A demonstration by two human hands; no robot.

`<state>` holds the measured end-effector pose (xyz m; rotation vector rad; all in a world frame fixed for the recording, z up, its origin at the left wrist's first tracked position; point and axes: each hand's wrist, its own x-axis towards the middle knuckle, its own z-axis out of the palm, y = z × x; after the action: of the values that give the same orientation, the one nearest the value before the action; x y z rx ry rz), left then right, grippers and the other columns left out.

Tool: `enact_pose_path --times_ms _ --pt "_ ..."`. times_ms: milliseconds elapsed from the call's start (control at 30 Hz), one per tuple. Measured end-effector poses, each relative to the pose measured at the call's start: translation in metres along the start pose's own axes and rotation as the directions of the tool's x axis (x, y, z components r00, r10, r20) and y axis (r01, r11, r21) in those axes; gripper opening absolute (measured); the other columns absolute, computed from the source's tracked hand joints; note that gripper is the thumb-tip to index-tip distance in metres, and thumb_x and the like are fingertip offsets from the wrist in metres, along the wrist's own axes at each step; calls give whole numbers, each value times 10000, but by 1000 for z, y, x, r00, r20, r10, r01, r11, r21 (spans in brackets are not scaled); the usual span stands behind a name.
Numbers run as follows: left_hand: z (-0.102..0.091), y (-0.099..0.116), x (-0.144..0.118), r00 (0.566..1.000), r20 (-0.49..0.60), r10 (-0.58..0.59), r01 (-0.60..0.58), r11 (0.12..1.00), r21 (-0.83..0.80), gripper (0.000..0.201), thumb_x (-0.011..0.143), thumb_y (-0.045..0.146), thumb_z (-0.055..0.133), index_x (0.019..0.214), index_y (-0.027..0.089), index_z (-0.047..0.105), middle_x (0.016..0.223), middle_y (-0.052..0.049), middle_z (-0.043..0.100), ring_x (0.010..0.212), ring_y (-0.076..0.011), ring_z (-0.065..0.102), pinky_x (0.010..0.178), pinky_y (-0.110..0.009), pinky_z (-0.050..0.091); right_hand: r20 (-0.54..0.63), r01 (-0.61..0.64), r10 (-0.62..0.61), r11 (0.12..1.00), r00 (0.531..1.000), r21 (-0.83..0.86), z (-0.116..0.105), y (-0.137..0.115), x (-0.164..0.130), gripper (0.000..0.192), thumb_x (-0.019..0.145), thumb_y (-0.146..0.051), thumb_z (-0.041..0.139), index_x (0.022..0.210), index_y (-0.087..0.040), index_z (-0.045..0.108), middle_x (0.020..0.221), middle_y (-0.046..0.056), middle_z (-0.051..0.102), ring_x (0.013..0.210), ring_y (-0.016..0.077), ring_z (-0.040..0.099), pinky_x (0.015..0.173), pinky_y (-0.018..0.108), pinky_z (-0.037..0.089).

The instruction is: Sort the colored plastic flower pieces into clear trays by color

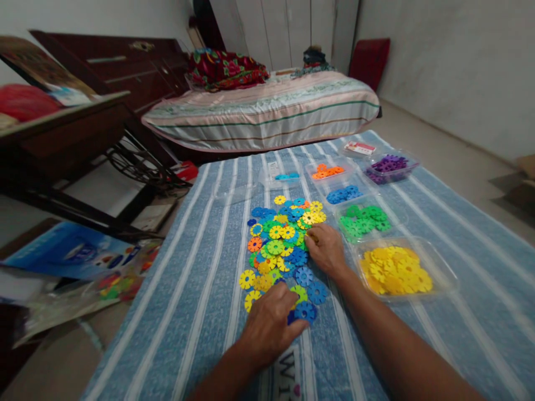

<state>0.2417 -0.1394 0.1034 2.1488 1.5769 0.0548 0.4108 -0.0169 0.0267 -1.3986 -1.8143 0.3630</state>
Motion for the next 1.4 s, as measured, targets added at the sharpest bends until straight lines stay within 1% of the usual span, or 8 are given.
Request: enact_pose_path --times_ms 200,400,600,767,867,1133,1267,1400 --pt "7 6 2 999 27 17 -17 1000 -3 148 778 295 663 892 203 645 954 -64 608 901 -223 569 768 -326 438 0 -4 4 1000 1000 13 1 0 0 175 881 -276 538 841 -191 686 971 79 684 935 219 580 864 352 397" --pt "-2 5 7 998 -36 -50 40 970 -240 133 723 233 643 649 196 539 782 -17 570 763 -165 542 686 -282 409 -12 -13 13 1000 1000 18 3 -1 0 143 864 -266 555 856 -203 684 976 72 682 956 222 575 879 356 391" --pt "-13 -8 26 958 124 -258 276 721 -636 206 698 322 625 602 188 502 522 55 486 477 -88 456 483 -214 323 -11 -12 12 1000 1000 16 4 -3 1 135 864 -255 554 822 -204 671 949 70 680 954 223 577 861 352 388" --pt "-26 -9 65 929 98 -357 307 596 -742 245 687 398 653 660 180 543 470 28 586 404 -86 491 434 -188 354 -49 -8 8 1000 999 -5 6 -6 0 144 857 -216 530 826 -204 671 963 73 674 943 219 579 861 353 391" --pt "-40 4 98 933 34 -359 249 573 -781 236 678 368 683 640 174 553 443 43 562 395 -86 511 435 -184 386 -49 -9 9 1000 999 -9 7 -7 1 157 859 -206 517 833 -200 672 934 69 672 924 216 586 837 342 394" --pt "-98 69 188 921 -255 -295 -103 447 -888 183 752 183 683 665 159 523 489 56 564 472 -97 606 545 -217 519 -38 6 -5 1000 999 9 7 -7 2 161 870 -217 512 810 -205 661 897 57 673 894 212 578 823 342 394" --pt "-118 89 209 936 -226 -270 -63 501 -863 171 767 167 685 696 146 531 596 18 621 569 -101 649 576 -209 521 -67 3 -3 1000 998 6 8 -8 1 149 865 -215 522 830 -209 667 944 67 675 949 221 571 867 357 395" --pt "-114 78 204 947 -165 -274 45 625 -779 174 755 253 694 695 144 572 650 -7 654 527 -98 625 521 -198 471 -60 -6 7 1000 998 9 8 -8 1 140 864 -204 528 830 -209 664 940 60 673 928 217 570 851 351 397"
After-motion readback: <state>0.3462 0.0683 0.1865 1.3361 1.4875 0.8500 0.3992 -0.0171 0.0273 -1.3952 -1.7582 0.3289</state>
